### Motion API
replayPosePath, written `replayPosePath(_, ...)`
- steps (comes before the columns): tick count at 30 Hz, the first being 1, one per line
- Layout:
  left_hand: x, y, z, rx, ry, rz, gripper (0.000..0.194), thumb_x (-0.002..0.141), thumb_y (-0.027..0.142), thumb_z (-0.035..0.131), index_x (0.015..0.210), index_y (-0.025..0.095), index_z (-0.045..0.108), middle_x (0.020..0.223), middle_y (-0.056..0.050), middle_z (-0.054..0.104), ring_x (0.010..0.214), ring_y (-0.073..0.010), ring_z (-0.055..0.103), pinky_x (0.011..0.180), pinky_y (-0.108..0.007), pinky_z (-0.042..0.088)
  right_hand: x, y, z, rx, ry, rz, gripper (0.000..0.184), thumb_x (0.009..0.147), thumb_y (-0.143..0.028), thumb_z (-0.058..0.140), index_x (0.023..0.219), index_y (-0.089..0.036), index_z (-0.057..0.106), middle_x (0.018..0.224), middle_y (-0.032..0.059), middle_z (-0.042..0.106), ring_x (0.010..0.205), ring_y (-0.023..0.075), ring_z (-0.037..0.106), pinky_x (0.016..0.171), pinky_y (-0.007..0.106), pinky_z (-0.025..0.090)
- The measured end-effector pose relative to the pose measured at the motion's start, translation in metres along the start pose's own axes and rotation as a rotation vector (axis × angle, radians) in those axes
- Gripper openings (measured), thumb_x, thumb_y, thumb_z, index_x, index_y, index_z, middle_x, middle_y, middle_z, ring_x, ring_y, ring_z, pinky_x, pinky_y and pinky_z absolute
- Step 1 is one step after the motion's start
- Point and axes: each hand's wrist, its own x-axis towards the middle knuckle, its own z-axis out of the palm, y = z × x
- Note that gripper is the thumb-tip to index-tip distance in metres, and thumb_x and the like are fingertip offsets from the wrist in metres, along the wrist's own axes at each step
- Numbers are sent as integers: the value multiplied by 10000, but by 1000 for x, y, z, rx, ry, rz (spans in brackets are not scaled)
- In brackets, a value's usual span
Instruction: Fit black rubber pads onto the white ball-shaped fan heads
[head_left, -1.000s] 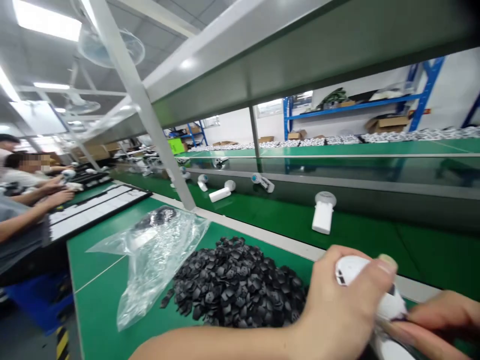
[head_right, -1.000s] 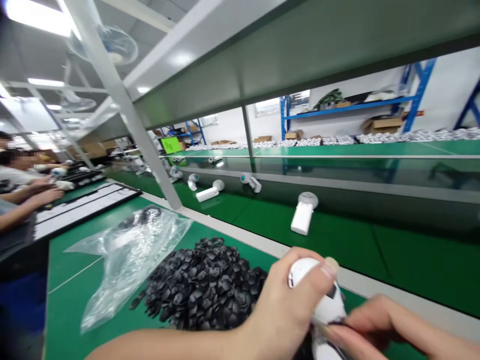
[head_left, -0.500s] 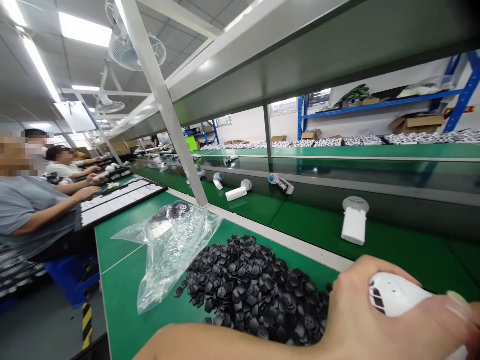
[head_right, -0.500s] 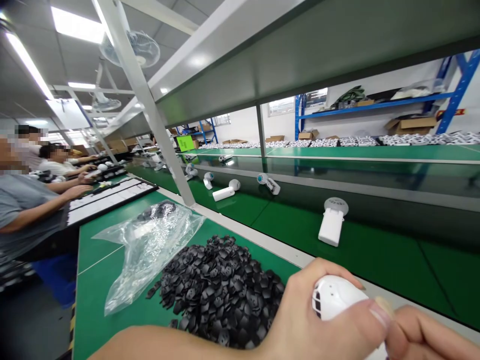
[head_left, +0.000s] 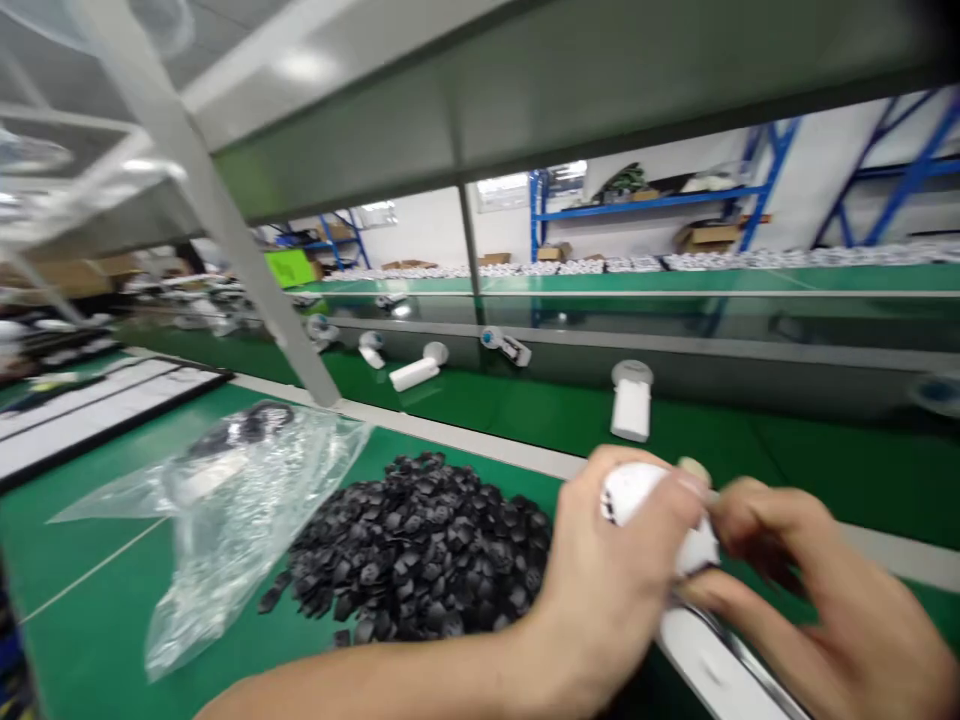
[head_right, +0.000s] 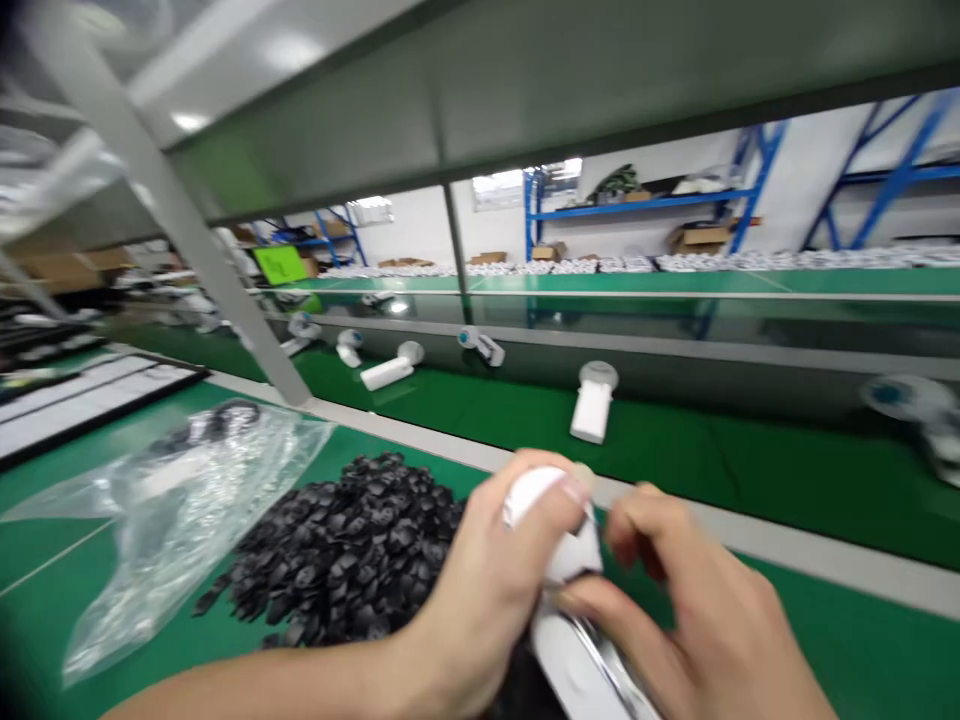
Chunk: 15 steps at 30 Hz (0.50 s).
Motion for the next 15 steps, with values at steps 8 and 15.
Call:
replayPosePath(8, 18, 40, -13, 125, -116, 254, 285, 927, 454, 773, 1048, 220, 663, 855, -2, 644, 682, -145, 617, 606, -277, 546, 40, -21, -27, 323, 77, 227, 367, 1113, -551, 527, 936, -231, 561, 768, -19, 551, 623, 140, 487, 556, 246, 405)
replayPosePath(15, 56, 59, -50, 552, 274, 740, 277, 974, 441, 774, 1092, 210, 675, 998, -17, 658, 813, -149, 584, 715, -304, 554, 30, 4, -14, -9, -692, 362, 68, 971, -195, 735, 957, -221, 797, 877, 11, 785, 799, 206, 734, 660, 273, 472)
